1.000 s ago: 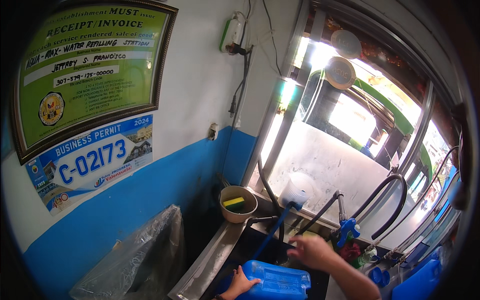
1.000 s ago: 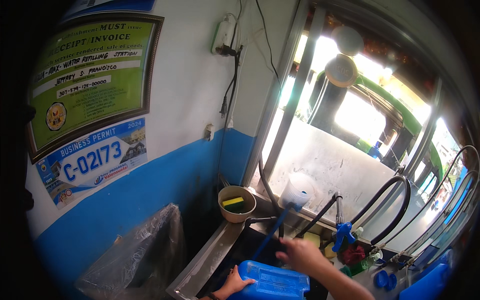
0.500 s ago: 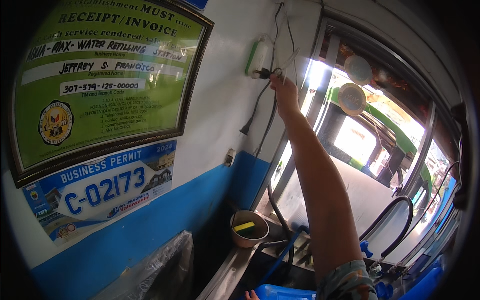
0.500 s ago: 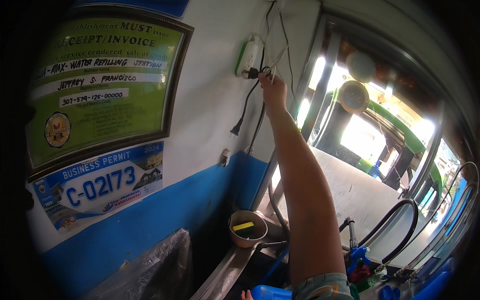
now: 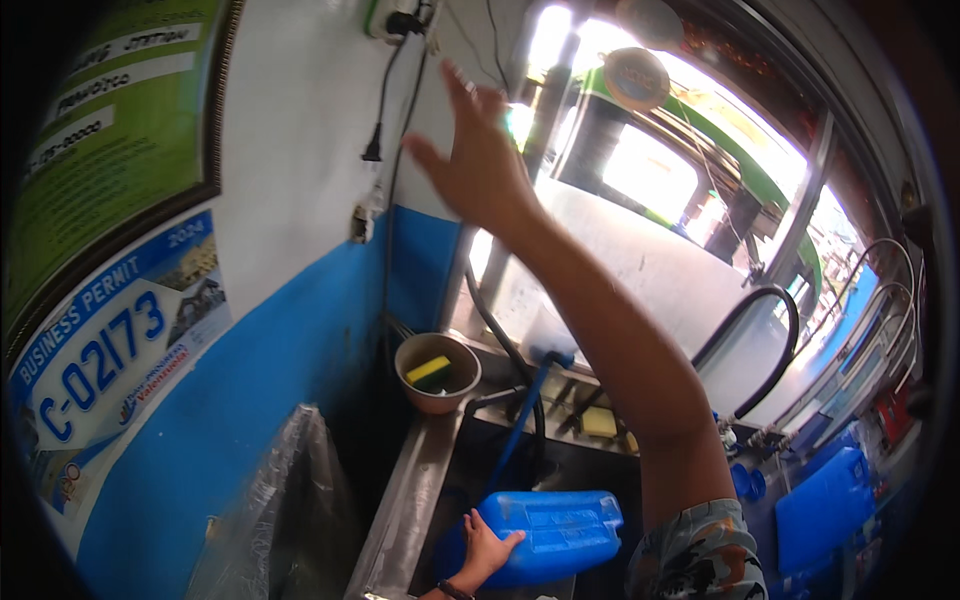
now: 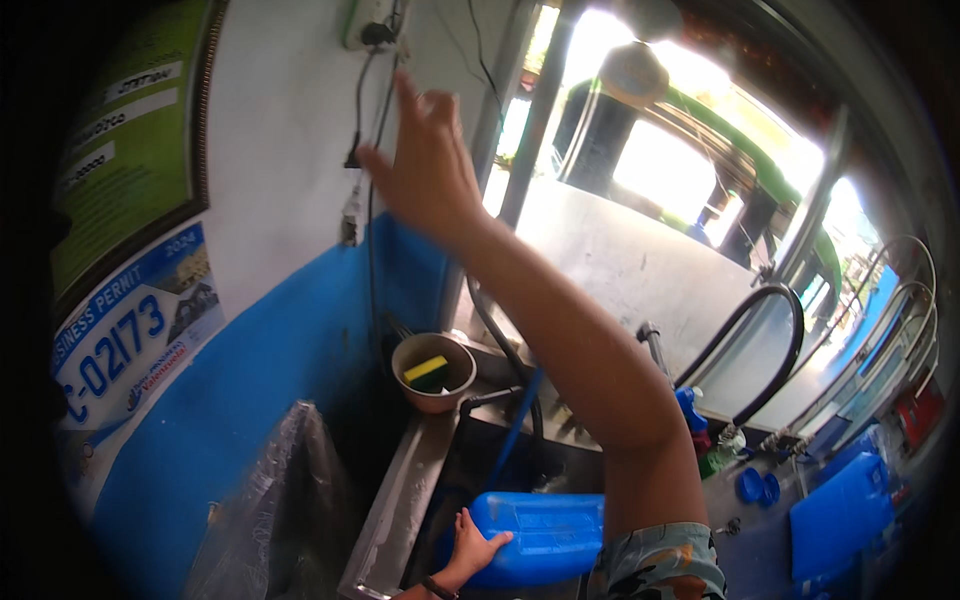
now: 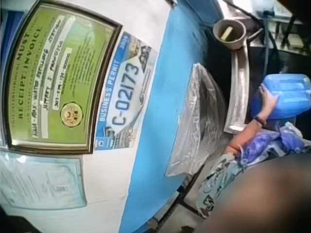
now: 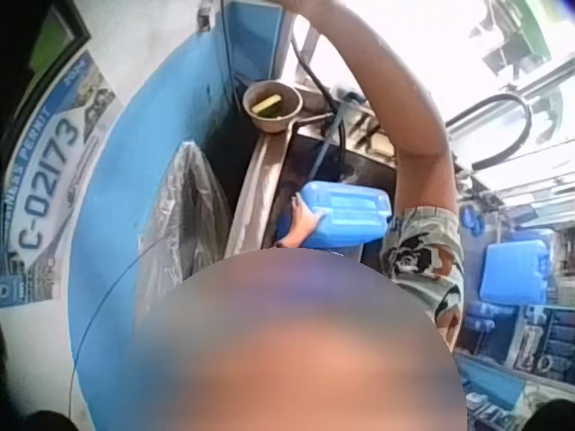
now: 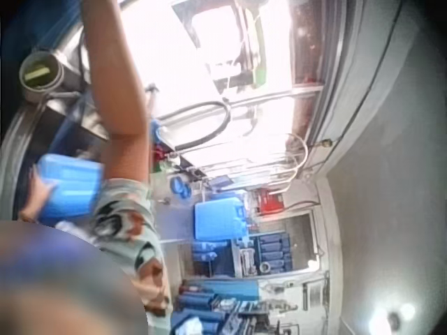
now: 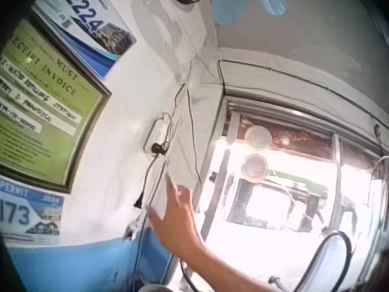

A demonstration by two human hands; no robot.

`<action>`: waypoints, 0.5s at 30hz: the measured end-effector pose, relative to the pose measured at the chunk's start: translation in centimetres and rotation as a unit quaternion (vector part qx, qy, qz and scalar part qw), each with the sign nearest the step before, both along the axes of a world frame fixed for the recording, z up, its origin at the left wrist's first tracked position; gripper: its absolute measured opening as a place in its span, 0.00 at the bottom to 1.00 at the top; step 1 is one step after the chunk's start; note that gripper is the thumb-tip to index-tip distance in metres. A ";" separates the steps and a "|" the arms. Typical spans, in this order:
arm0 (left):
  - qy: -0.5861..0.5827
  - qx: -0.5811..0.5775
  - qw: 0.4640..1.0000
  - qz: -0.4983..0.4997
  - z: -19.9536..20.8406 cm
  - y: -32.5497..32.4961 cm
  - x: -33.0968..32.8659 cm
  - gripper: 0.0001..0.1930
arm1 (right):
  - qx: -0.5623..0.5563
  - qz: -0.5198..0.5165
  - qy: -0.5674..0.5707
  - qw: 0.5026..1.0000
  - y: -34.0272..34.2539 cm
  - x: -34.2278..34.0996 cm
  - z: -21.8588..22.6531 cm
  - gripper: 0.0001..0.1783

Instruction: The person washes a blue plastic container and its cap in a sink using a green scrubber and running water. They rinse the container, scrub the interior and exterior, and then place it on a counter. The person also uses a hairdryer to dry the container and cap.

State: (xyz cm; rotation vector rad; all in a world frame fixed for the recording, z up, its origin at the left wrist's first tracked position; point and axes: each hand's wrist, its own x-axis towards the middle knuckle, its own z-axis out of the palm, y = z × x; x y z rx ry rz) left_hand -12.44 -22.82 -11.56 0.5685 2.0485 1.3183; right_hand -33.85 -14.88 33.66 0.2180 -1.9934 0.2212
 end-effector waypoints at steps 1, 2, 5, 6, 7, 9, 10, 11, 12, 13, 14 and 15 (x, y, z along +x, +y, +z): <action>0.001 -0.016 1.000 0.022 0.0 -0.7 -0.7 0.64 | 0.062 0.031 -0.096 0.993 -0.8 4.6 -3.2 0.35; 0.001 -0.028 0.999 0.034 -0.1 -0.9 -0.8 0.64 | 0.067 0.056 -0.179 0.980 -0.5 9.6 -7.1 0.28; 0.008 -0.008 1.000 0.023 0.3 -0.6 0.4 0.62 | -0.100 -0.115 -0.396 0.906 7.6 22.9 -18.9 0.14; 0.015 -0.002 1.000 0.008 0.8 -0.3 1.2 0.62 | -0.185 -0.228 -0.401 0.868 11.5 28.0 -23.6 0.18; 0.017 0.004 1.000 -0.015 1.3 0.2 2.3 0.61 | -0.175 -0.355 -0.370 0.840 15.8 34.6 -29.4 0.24; 0.042 -0.004 0.998 -0.038 2.1 1.1 3.8 0.60 | -0.442 -0.462 -0.468 0.609 19.3 45.1 -37.7 0.38; 0.055 -0.013 0.997 -0.051 2.7 1.5 4.5 0.60 | -0.621 -0.412 -0.490 0.453 19.1 47.9 -40.2 0.41; 0.068 -0.020 0.995 -0.064 3.8 2.0 5.1 0.59 | -0.762 -0.284 -0.369 0.450 17.9 50.6 -43.0 0.42; 0.081 -0.027 0.993 -0.078 4.6 2.6 5.7 0.59 | -0.865 -0.144 -0.228 0.423 17.0 53.1 -45.4 0.42; 0.099 -0.026 0.990 -0.095 4.3 3.8 6.1 0.59 | -0.862 -0.129 -0.195 0.450 16.4 55.0 -47.3 0.42; 0.096 -0.032 0.989 -0.109 5.6 4.7 6.3 0.59 | -0.856 -0.114 -0.161 0.477 16.1 56.6 -48.7 0.42; 0.110 -0.020 0.986 -0.120 6.0 5.9 6.1 0.60 | -0.846 -0.098 -0.127 0.508 16.3 57.7 -49.6 0.41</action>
